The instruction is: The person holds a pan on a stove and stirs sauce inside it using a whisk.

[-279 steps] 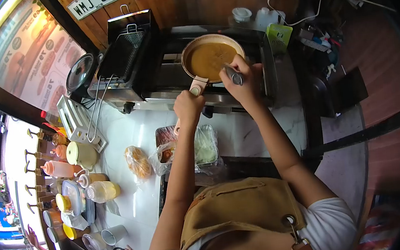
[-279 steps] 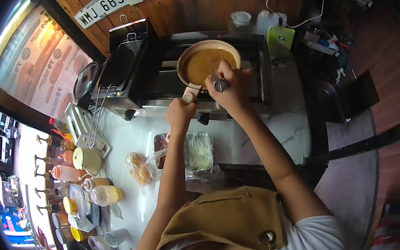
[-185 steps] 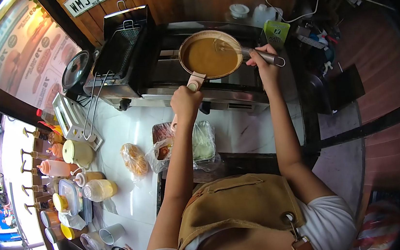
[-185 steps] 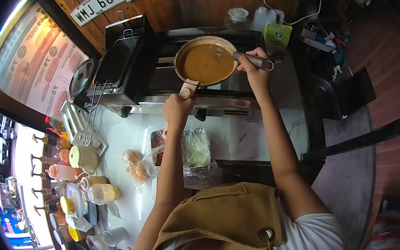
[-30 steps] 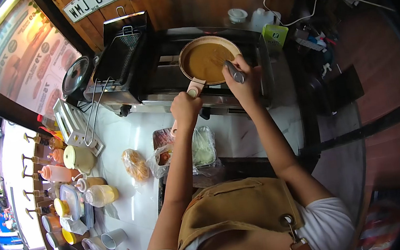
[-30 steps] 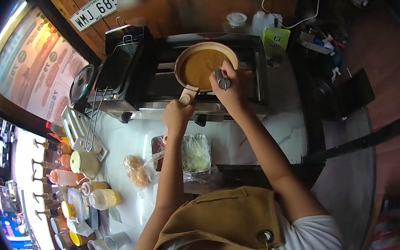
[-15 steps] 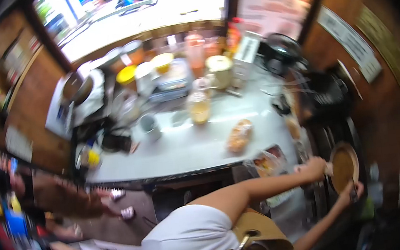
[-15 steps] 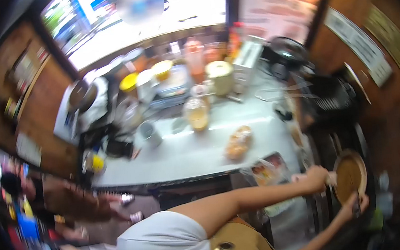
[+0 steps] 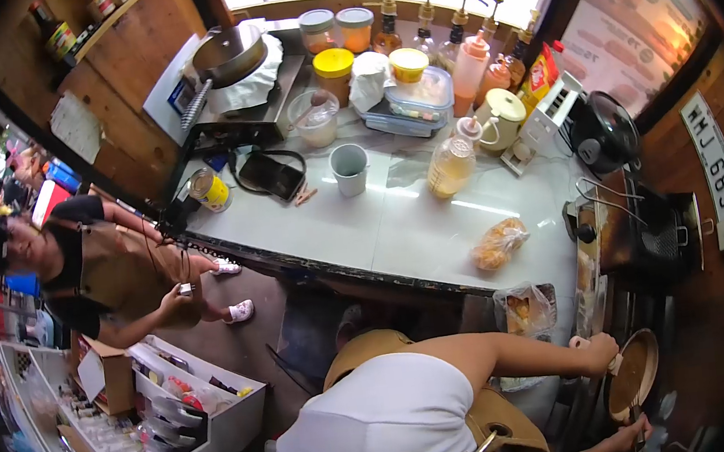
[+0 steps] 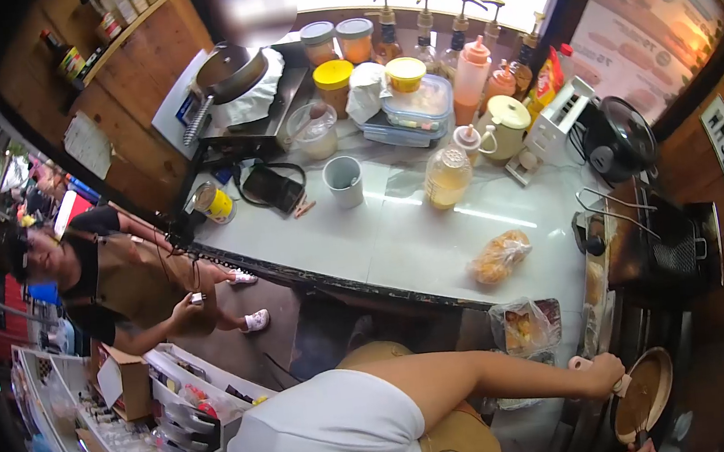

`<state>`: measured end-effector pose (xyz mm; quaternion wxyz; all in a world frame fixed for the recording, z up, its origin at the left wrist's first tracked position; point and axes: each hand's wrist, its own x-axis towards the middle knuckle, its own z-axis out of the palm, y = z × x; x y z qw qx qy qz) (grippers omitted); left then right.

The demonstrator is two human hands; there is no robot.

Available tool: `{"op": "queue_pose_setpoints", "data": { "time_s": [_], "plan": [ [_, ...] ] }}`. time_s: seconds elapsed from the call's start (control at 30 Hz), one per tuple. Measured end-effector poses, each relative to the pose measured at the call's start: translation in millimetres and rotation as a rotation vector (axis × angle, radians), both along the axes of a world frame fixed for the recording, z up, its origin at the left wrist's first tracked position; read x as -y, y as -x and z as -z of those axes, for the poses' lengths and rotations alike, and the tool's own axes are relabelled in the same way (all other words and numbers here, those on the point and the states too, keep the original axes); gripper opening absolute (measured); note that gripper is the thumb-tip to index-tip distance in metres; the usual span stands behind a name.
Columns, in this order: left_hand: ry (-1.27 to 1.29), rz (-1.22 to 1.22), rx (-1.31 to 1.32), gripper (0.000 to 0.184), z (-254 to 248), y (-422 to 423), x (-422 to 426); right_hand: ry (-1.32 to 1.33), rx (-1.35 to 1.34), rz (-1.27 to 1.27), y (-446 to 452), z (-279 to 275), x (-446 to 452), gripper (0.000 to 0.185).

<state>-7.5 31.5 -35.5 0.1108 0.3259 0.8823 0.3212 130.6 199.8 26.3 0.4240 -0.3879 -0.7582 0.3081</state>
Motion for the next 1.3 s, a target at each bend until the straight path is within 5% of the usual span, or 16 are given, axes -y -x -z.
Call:
{"op": "queue_pose_setpoints", "data": {
  "time_s": [0.07, 0.13, 0.17, 0.27, 0.43, 0.53, 0.6, 0.73, 1.0, 1.3],
  "plan": [
    [-0.092, 0.006, -0.026, 0.025, 2.9, -0.2, -1.1, -0.043, -0.325, -0.187, -2.8, 41.0, -40.9, 0.016],
    [-0.157, 0.022, 0.156, 0.026, -1.4, 2.7, 5.6, -0.140, -0.173, -0.160, 3.2, 9.1, 28.0, 0.014],
    [-0.070, 0.047, 0.154, 0.026, -3.3, 4.1, 4.8, -0.535, -0.108, -0.176, 4.5, 10.7, 28.6, 0.014],
    [-0.062, 0.032, 0.156, 0.023, -40.6, -2.4, 40.5, 0.017, -0.254, -0.372, -2.2, -9.1, 76.0, 0.011],
    [-0.095, 0.056, -0.023, 0.021, -27.1, 1.9, 36.1, 0.007, -0.221, -0.328, -38.1, -43.3, 99.2, 0.003],
    [-0.069, 0.030, -0.038, 0.021, -32.5, -1.4, 36.7, -0.035, -0.292, -0.129, -30.5, -27.4, 78.4, 0.004],
    [-0.023, 0.038, -0.075, 0.020, -35.8, -3.0, 37.0, -0.192, -0.376, -0.261, -16.3, 6.2, 48.0, 0.005],
    [-0.008, 0.065, -0.094, 0.021, -33.8, -2.2, 34.6, 0.186, -0.483, -0.485, -21.6, -13.5, 69.2, 0.002],
    [0.040, 0.063, -0.130, 0.023, -30.3, -3.3, 34.3, 0.144, -0.439, -0.172, -37.3, -39.2, 42.9, 0.004],
    [0.084, 0.059, -0.110, 0.024, -37.5, -2.3, 32.8, 0.307, -0.311, -0.437, -32.1, -49.8, 29.4, 0.009]
  ]
}}
